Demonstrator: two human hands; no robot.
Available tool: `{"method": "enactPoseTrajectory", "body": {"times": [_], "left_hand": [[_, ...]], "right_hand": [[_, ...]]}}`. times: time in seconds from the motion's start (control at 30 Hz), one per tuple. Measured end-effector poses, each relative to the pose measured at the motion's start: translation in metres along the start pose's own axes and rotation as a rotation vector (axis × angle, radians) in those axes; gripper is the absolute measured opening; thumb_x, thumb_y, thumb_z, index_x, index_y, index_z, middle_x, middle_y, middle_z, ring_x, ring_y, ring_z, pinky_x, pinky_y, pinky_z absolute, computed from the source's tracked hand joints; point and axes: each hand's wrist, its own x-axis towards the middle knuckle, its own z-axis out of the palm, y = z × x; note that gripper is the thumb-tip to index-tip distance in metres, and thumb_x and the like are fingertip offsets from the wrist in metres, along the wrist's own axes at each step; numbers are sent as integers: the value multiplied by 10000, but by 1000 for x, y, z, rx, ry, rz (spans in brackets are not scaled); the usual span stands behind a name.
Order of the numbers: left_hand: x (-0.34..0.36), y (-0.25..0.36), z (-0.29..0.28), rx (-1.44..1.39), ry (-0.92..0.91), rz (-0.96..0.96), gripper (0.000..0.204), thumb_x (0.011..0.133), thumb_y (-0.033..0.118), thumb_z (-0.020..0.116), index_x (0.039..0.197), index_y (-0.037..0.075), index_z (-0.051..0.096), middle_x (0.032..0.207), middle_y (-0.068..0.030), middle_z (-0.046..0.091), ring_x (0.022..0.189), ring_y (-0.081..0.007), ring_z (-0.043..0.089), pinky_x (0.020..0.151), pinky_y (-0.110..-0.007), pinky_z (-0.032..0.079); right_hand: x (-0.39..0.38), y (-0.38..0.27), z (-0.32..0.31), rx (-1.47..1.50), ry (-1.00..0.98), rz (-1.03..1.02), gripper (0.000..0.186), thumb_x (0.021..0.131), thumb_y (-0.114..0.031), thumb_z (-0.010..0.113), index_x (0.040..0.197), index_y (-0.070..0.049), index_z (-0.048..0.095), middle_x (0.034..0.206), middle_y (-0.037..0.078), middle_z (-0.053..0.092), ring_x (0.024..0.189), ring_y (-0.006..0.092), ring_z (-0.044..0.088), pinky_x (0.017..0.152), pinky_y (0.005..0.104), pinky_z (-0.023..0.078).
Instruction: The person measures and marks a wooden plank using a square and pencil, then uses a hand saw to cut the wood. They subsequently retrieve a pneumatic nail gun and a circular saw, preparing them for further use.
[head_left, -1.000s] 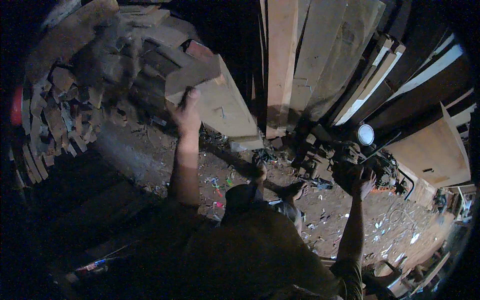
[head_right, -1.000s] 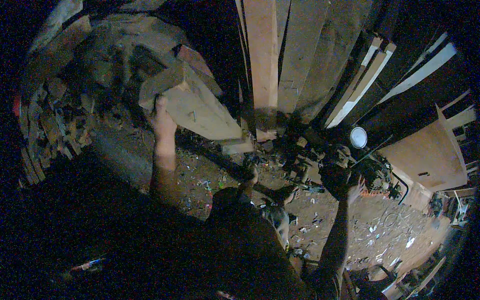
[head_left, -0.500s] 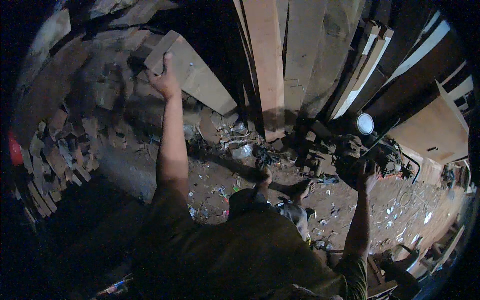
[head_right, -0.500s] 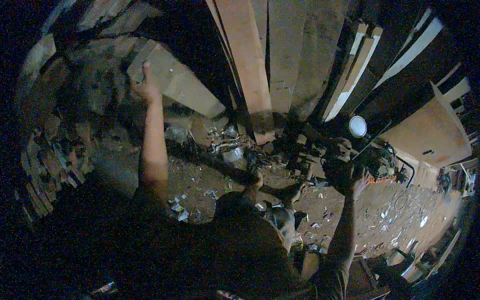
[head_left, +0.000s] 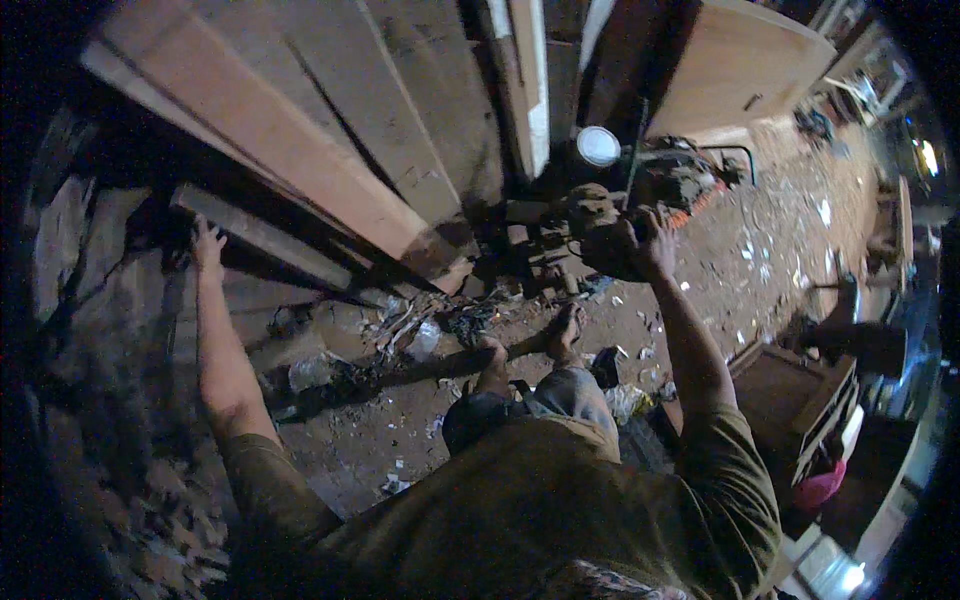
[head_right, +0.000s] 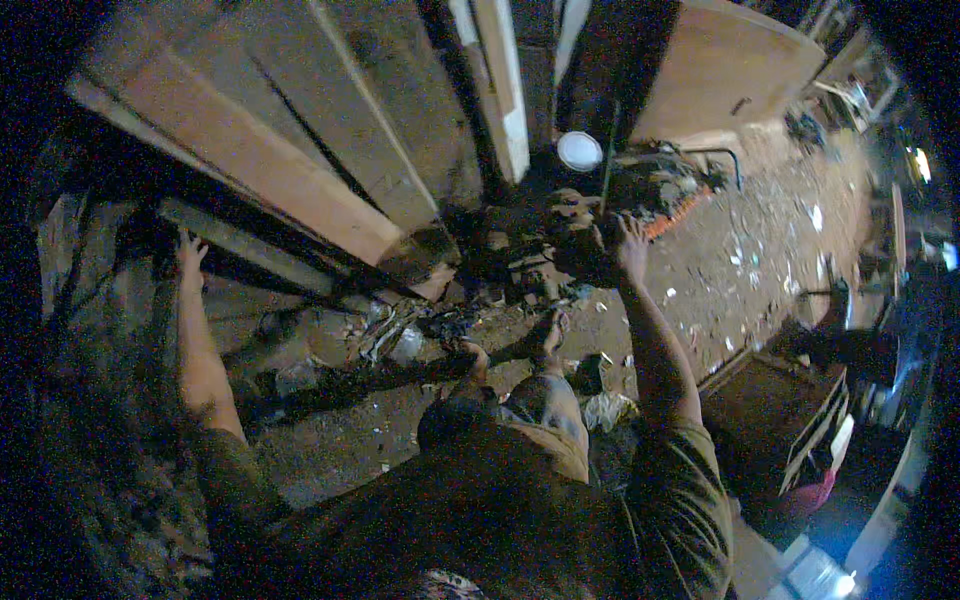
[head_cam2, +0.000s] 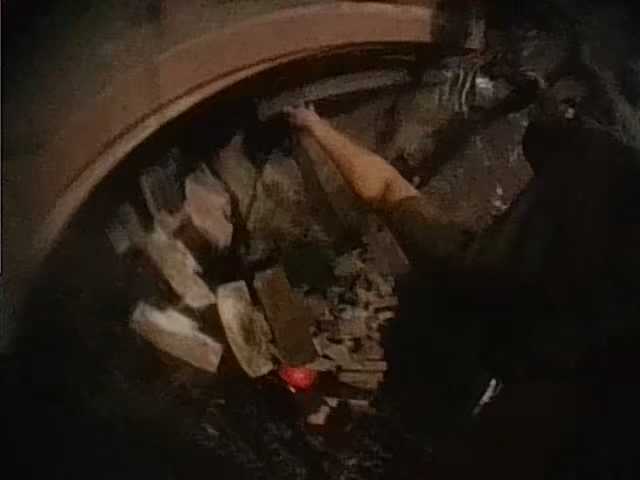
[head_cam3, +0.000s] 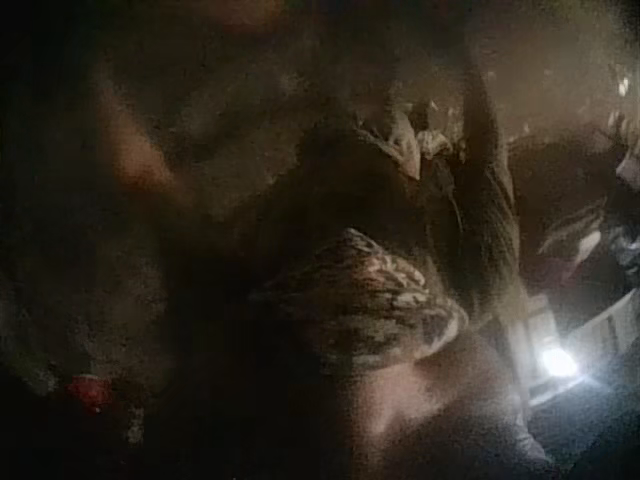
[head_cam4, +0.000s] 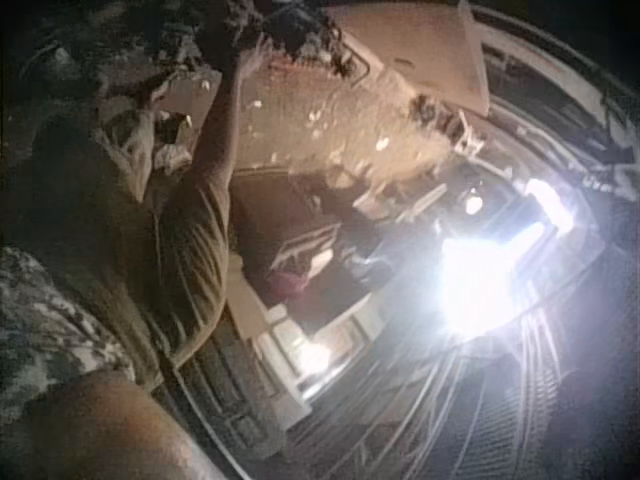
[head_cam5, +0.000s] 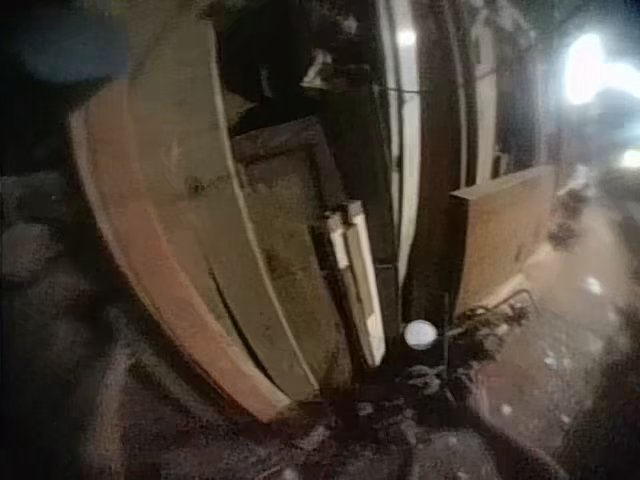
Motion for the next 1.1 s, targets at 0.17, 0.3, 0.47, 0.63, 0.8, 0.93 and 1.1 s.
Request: {"method": "enactPoseTrajectory", "body": {"times": [0.17, 0.3, 0.47, 0.63, 0.8, 0.93, 1.1], "left_hand": [[-44, 13, 54, 121, -234, 27, 689, 1021, 548, 380, 1521, 77, 333, 1565, -147, 323, 1350, -296, 457, 1062, -418, 430], [-141, -26, 126, -71, -156, -43, 732, 992, 570, 444, 1503, 53, 357, 1547, -144, 349, 1298, -300, 504, 1022, -405, 464], [-279, -175, 151, 63, -189, -470, 866, 898, 694, 517, 1437, 21, 434, 1284, -186, 568, 1102, -256, 571, 945, -361, 464], [-469, -274, 195, 423, -547, -274, 714, 947, 574, 518, 1422, 44, 457, 1401, -139, 499, 1192, -287, 554, 974, -379, 468], [-624, -282, 263, 305, -489, -411, 577, 969, 435, 578, 1382, 42, 492, 1391, -145, 526, 1164, -289, 595, 879, -353, 524], [-686, -241, 340, 218, -458, -363, 532, 989, 356, 585, 1385, 19, 475, 1352, -159, 552, 1167, -270, 589, 928, -366, 495], [-722, -66, 484, 293, -438, 229, 520, 970, 344, 623, 1345, 3, 506, 1278, -180, 586, 1185, -300, 560, 995, -397, 437]], "right_hand": [[-7, 3, -9, 79, -37, 67, 431, 886, -459, 643, 1143, -114, 628, 1159, 131, 612, 1156, 346, 531, 1019, 459, 373], [-22, 58, 43, -50, 117, -31, 401, 885, -444, 646, 1122, -121, 634, 1175, 117, 602, 1163, 338, 526, 1020, 458, 373], [-17, 55, 34, 13, 79, -68, 380, 877, -428, 650, 1097, -118, 635, 1124, 126, 592, 1122, 346, 523, 986, 468, 385], [-15, 58, 16, 24, 58, -49, 447, 849, -438, 653, 1116, -83, 601, 1095, 167, 574, 1085, 373, 523, 963, 489, 392], [-17, 50, 5, 74, -74, -59, 576, 847, -464, 641, 1262, -74, 551, 1268, 210, 505, 1228, 384, 441, 1055, 488, 314], [-50, 92, -12, 488, -10, -276, 517, 848, -294, 696, 1288, -89, 518, 1331, 221, 454, 1253, 429, 413, 1083, 503, 336], [-163, 221, -43, 735, -305, 135, 424, 875, -263, 675, 1237, -75, 559, 1348, 234, 460, 1252, 443, 438, 1056, 487, 392]]}}
